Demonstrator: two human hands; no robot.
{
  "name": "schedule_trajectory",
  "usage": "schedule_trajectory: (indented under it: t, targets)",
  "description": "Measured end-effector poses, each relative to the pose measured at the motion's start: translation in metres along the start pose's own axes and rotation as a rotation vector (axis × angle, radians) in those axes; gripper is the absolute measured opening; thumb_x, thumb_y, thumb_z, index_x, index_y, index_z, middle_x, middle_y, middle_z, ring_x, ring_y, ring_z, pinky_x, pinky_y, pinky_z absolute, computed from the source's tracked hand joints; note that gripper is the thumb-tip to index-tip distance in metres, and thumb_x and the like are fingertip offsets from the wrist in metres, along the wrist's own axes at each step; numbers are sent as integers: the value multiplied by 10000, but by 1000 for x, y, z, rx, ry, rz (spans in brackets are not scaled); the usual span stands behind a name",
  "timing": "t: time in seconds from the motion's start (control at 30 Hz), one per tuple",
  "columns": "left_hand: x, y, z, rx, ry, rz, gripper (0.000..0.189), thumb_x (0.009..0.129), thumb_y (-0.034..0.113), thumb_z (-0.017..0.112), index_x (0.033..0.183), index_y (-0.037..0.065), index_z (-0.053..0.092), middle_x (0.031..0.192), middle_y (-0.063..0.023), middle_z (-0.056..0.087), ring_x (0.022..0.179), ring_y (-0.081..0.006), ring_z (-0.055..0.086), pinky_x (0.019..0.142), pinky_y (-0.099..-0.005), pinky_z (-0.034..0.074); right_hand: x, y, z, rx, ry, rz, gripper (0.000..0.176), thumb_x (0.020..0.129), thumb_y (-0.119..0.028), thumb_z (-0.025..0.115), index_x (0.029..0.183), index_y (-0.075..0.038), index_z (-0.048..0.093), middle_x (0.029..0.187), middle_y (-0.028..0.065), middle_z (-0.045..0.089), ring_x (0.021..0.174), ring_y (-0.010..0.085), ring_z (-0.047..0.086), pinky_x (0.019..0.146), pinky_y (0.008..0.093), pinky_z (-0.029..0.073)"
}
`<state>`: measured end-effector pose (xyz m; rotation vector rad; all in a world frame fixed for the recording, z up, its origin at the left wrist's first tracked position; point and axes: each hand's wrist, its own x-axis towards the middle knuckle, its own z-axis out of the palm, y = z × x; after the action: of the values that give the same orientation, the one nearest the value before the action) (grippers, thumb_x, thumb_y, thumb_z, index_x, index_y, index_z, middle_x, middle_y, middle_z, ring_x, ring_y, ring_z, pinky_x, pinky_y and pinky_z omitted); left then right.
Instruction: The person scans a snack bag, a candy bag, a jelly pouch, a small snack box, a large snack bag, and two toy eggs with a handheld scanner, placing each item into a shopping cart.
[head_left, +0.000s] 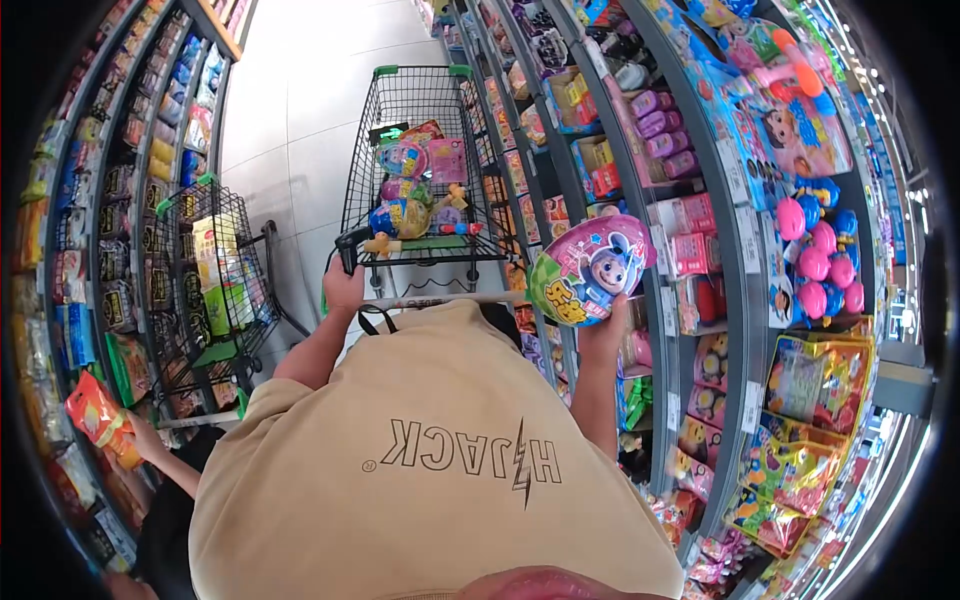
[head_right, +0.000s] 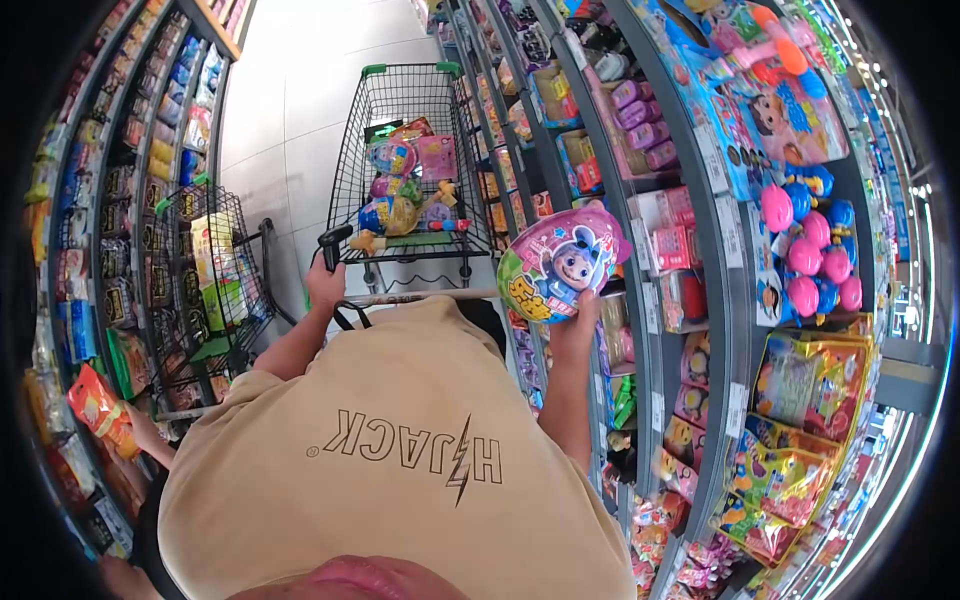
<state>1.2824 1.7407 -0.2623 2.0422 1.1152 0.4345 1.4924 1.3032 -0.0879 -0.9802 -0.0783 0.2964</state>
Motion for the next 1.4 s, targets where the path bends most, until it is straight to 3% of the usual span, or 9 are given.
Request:
schedule_trajectory:
  t: [0.2,0.3,0.4,0.47,0.6,0.87,0.93,1.13,1.4]
  targets:
    - [23,-11,23,-37,26,3,397,904,173,748,1258,10,672,854,-190,724,809,-379,730,770,-488,569,58,26,-3,-84,2,78,667,1112,-397,621,1639,-42,417,1600,131,561,1466,313,563,1244,505,435]
    - [30,-14,28,-35,-32,-129,373,878,205,777,1186,11,694,918,-251,755,854,-466,741,784,-511,582,92,39,3,-70,14,130,606,1095,-319,649,1593,-26,464,1541,132,606,1417,303,602,1220,494,460]
    - [36,-31,40,79,81,22,391,874,230,783,1189,16,697,907,-260,750,854,-493,728,783,-516,580,133,27,36,-21,-50,105,544,1069,-209,682,1541,-1,509,1483,147,643,1370,293,636,1182,474,500]
    - [41,-53,48,44,33,-45,380,878,238,768,1177,15,695,895,-260,739,847,-501,715,780,-523,577,162,24,43,-56,-79,90,504,1038,-121,688,1504,5,546,1441,159,663,1334,275,659,1154,450,521]
    - [40,-27,39,-36,-36,-293,346,869,211,743,1140,5,687,861,-203,724,801,-409,719,752,-511,566,218,12,64,-253,-136,92,696,950,-132,821,1559,-39,497,1410,105,663,1269,209,673,1081,392,548]
    - [53,-36,53,-27,55,-219,329,858,180,734,1126,-6,690,833,-174,709,749,-345,707,707,-471,555,294,-66,166,-501,-255,-412,1058,744,-138,1006,1591,26,392,1470,159,567,1338,249,610,1130,414,530]
    - [62,-34,55,-39,65,-195,330,856,175,734,1127,-8,687,818,-168,707,731,-344,705,698,-475,553,312,-92,188,-605,-190,-599,1141,672,-224,1051,1574,37,403,1459,163,543,1344,263,582,1141,418,503]
    - [92,-25,58,-29,24,-199,317,855,160,725,1118,-9,673,829,-192,708,738,-345,700,709,-478,552,375,-176,241,-1001,300,-1038,1208,722,-290,1017,1602,152,317,1537,265,501,1407,335,543,1191,450,450]
    - [145,23,27,22,-61,-127,378,857,181,745,1184,3,682,919,-251,756,874,-469,740,798,-530,572,460,-215,246,-1264,741,-1087,1294,779,-443,989,1627,187,241,1624,350,364,1479,429,445,1163,450,481]
